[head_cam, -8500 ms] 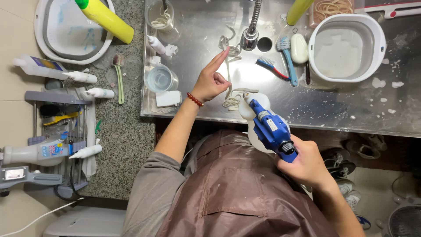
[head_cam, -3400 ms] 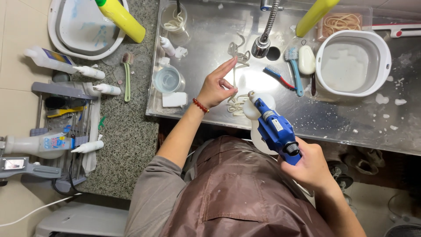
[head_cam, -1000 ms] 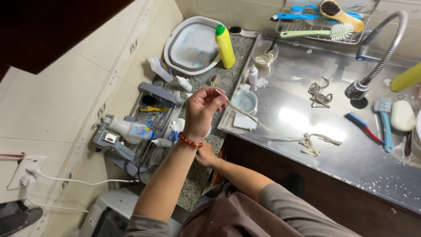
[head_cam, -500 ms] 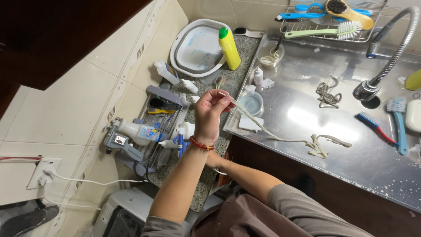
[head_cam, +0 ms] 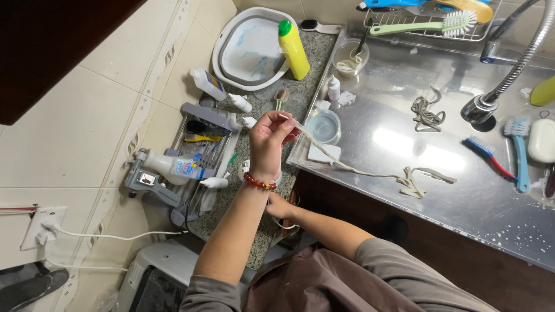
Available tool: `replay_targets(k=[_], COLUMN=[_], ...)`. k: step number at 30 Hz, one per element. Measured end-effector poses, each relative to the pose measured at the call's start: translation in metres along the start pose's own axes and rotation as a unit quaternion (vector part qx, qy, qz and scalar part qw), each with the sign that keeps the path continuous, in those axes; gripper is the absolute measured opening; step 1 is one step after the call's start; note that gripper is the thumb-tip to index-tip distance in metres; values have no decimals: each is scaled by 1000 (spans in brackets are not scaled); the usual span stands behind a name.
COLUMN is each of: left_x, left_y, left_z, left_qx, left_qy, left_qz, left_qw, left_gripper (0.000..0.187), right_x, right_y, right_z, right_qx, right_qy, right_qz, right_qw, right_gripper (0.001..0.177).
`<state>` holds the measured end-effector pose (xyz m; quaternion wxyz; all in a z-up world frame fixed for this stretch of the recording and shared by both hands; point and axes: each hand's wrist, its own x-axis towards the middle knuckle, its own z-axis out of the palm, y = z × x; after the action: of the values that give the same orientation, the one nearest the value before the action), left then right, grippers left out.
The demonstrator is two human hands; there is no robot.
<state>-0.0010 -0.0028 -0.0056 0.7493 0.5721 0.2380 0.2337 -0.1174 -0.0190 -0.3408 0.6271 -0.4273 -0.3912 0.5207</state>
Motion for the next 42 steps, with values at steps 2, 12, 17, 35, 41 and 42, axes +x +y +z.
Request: replay_targets(k=[2,12,17,35,41,42], left_x=[0,3,-19,-57,-55,-55], left_y=[2,-1,2,-49,-57,-58], left_z=[3,37,79,126,124,122], left_qx=[12,109,141,34,-17,-22], left_qy=[-1,-241,-363,-375,-344,-326], left_qz=[0,74,155,187,162,161], left_qw=[1000,962,908,907,925,931], left_gripper=[11,13,17,14,14,14], right_x=[-5,-154,-216,-323,-335,-335], right_y=[-17,-188,-317,-359,-348,-343], right_z=[0,-72,-127,-134,-147,-151], right_qx=[-50,-227,-152,483,547,559], right_qy=[25,300,459,355,357,364], right_qz=[17,45,-35,-229,-227,-224], right_qw=[998,925,875,767,722,710], right_gripper=[56,34,55,47,49,48])
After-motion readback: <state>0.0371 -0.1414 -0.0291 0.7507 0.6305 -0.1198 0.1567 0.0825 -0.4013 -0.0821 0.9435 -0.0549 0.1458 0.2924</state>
